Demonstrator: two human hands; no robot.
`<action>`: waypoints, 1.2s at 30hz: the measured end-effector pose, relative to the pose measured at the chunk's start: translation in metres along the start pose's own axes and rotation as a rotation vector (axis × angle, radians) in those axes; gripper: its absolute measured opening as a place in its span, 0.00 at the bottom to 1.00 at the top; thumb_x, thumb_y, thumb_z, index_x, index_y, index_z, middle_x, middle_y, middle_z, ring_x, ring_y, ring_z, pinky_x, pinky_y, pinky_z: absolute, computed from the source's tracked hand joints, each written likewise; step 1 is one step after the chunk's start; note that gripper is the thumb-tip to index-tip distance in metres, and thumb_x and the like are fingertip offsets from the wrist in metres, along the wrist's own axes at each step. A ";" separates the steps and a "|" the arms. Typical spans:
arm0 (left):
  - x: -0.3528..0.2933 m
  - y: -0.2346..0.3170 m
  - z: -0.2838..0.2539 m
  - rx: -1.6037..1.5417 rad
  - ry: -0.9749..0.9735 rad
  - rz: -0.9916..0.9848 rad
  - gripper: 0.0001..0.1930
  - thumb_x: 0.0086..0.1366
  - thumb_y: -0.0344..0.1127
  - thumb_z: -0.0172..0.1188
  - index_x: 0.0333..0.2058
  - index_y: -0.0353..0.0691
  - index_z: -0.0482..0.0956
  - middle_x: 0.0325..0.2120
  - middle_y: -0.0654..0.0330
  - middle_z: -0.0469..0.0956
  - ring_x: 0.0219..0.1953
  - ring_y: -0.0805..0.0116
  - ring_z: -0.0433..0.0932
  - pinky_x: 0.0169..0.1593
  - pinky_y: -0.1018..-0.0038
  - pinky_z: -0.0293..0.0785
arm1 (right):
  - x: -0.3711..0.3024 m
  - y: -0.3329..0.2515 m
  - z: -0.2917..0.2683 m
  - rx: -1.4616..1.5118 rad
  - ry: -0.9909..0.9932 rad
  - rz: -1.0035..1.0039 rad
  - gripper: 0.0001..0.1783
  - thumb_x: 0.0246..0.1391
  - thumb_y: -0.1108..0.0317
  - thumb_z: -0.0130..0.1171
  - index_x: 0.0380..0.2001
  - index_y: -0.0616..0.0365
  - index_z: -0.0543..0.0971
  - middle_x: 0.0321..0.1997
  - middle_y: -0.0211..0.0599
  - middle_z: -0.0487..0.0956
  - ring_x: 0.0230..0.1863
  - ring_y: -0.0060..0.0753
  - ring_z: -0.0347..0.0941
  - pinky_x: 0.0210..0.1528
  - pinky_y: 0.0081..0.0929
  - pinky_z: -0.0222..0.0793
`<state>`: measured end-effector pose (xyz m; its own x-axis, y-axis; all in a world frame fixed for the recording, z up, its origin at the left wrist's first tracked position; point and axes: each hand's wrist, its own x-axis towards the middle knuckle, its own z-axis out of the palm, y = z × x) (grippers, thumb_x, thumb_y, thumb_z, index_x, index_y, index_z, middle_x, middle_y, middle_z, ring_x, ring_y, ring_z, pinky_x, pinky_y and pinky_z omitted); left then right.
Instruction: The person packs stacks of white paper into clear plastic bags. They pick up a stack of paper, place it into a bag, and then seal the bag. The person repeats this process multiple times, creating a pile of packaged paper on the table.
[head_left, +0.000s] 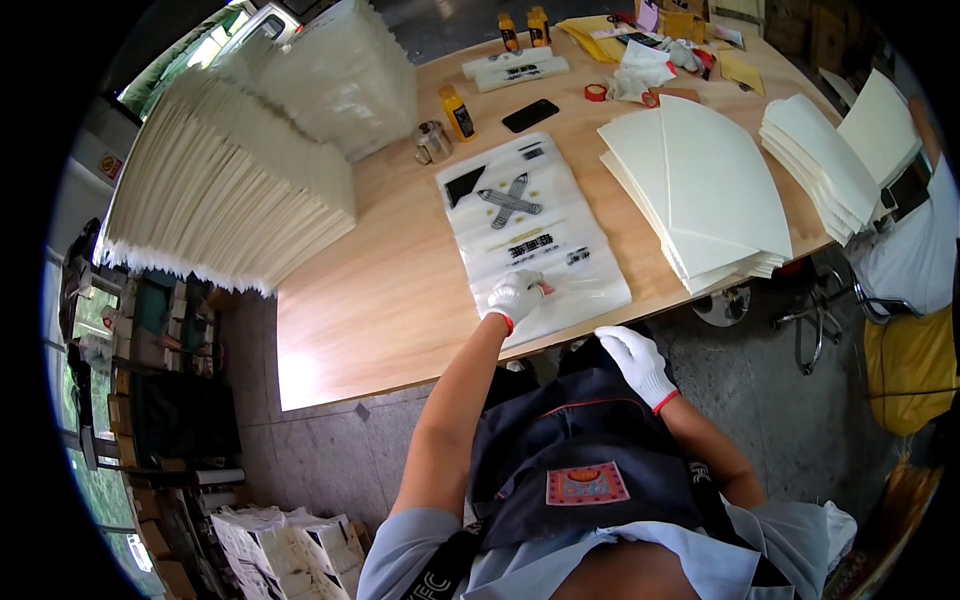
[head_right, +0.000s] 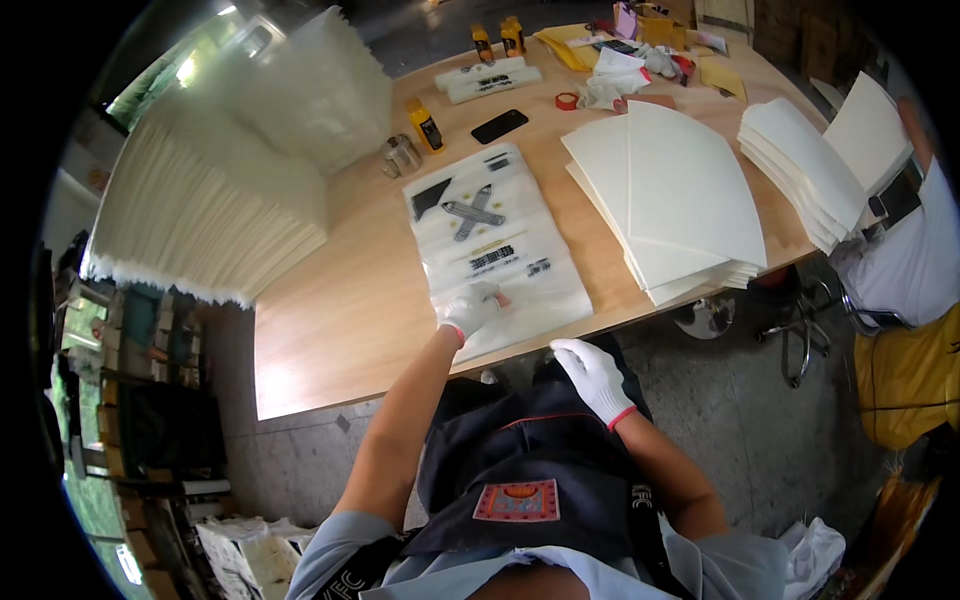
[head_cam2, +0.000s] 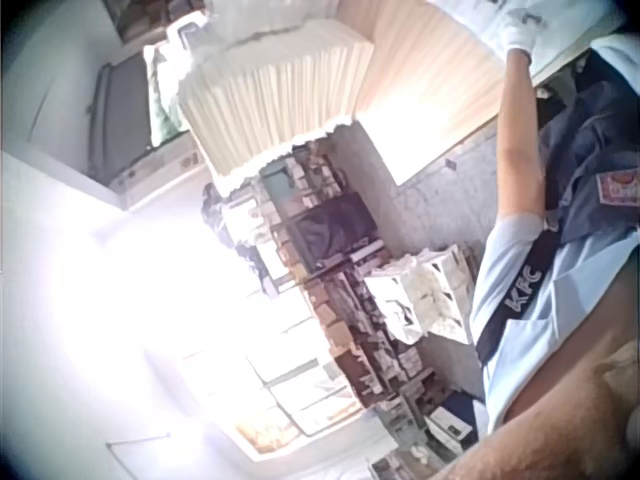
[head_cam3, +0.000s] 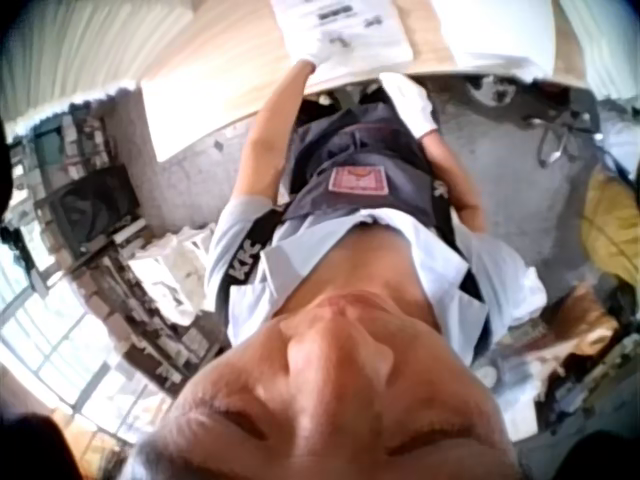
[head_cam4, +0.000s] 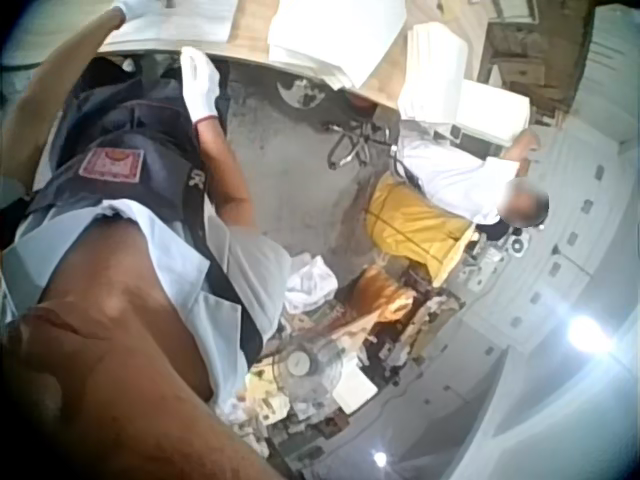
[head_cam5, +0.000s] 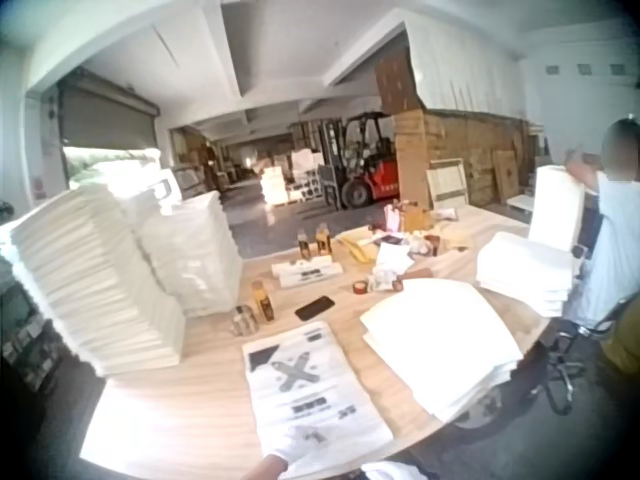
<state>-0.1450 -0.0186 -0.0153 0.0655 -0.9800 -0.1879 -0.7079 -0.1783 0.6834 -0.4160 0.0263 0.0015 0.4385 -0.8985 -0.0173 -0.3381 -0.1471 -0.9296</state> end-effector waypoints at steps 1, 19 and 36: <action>0.001 -0.001 -0.007 -0.042 0.003 0.042 0.11 0.56 0.40 0.56 0.34 0.45 0.83 0.33 0.54 0.81 0.39 0.56 0.78 0.43 0.68 0.71 | 0.008 -0.001 0.004 0.171 -0.097 0.092 0.15 0.59 0.62 0.54 0.44 0.58 0.78 0.41 0.41 0.81 0.39 0.33 0.77 0.41 0.25 0.71; 0.005 0.069 -0.078 -1.134 -0.065 0.172 0.13 0.64 0.26 0.50 0.47 0.42 0.68 0.34 0.61 0.79 0.21 0.81 0.69 0.24 0.84 0.65 | 0.046 0.005 -0.025 -0.269 -0.215 0.362 0.29 0.59 0.44 0.45 0.20 0.59 0.77 0.17 0.38 0.76 0.15 0.29 0.72 0.27 0.31 0.68; -0.089 0.173 0.019 -0.060 0.261 0.645 0.12 0.57 0.30 0.59 0.42 0.43 0.78 0.29 0.48 0.78 0.31 0.57 0.80 0.34 0.69 0.75 | 0.081 -0.041 -0.033 -0.582 -0.218 -0.523 0.16 0.55 0.57 0.56 0.42 0.54 0.79 0.54 0.39 0.71 0.53 0.33 0.68 0.55 0.29 0.63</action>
<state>-0.2869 0.0394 0.1064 -0.1831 -0.8795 0.4392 -0.6226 0.4495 0.6406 -0.3941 -0.0541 0.0500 0.7918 -0.5621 0.2390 -0.3971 -0.7710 -0.4979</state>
